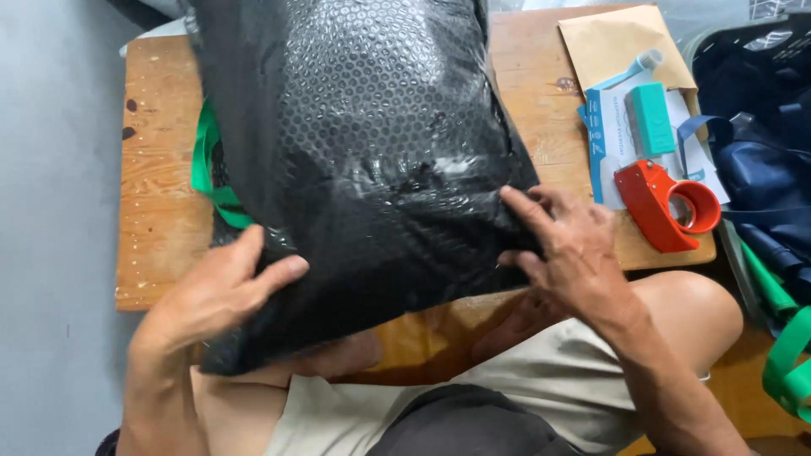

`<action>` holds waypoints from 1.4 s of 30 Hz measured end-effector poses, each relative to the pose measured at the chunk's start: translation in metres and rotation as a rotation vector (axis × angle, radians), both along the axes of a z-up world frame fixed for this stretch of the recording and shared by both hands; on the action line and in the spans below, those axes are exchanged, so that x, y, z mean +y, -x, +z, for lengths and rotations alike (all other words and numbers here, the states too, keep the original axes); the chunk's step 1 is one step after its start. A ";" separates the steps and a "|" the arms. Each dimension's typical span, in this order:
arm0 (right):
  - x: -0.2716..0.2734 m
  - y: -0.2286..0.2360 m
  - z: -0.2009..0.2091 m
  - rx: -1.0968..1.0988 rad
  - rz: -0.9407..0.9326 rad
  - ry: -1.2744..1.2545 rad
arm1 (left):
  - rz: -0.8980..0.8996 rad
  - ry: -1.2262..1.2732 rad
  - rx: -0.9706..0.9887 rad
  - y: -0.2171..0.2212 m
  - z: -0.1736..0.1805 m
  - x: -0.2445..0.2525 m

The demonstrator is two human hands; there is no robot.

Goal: Wrapping an object in black bubble wrap and securing it with red adhesive tape.

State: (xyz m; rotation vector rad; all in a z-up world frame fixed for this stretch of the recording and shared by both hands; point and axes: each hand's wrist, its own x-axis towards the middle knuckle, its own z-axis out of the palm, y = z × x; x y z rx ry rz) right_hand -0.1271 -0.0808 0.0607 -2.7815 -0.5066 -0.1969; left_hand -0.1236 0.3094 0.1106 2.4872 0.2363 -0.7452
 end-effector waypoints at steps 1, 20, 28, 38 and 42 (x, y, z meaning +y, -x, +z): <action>-0.009 -0.006 0.008 0.007 -0.056 0.061 | -0.067 0.077 0.109 0.005 0.009 -0.013; -0.038 -0.069 -0.020 0.310 -0.339 -0.535 | -0.312 -0.335 -0.858 -0.042 -0.090 -0.060; -0.082 -0.152 -0.040 0.121 -0.046 -0.353 | -0.147 -0.494 -0.884 -0.051 -0.119 -0.117; -0.027 -0.062 -0.037 -0.017 0.016 -0.078 | -0.500 -0.261 -0.928 -0.047 -0.087 -0.126; -0.009 -0.021 -0.035 -0.237 0.110 -0.305 | -0.573 -0.213 -1.030 -0.047 -0.102 -0.131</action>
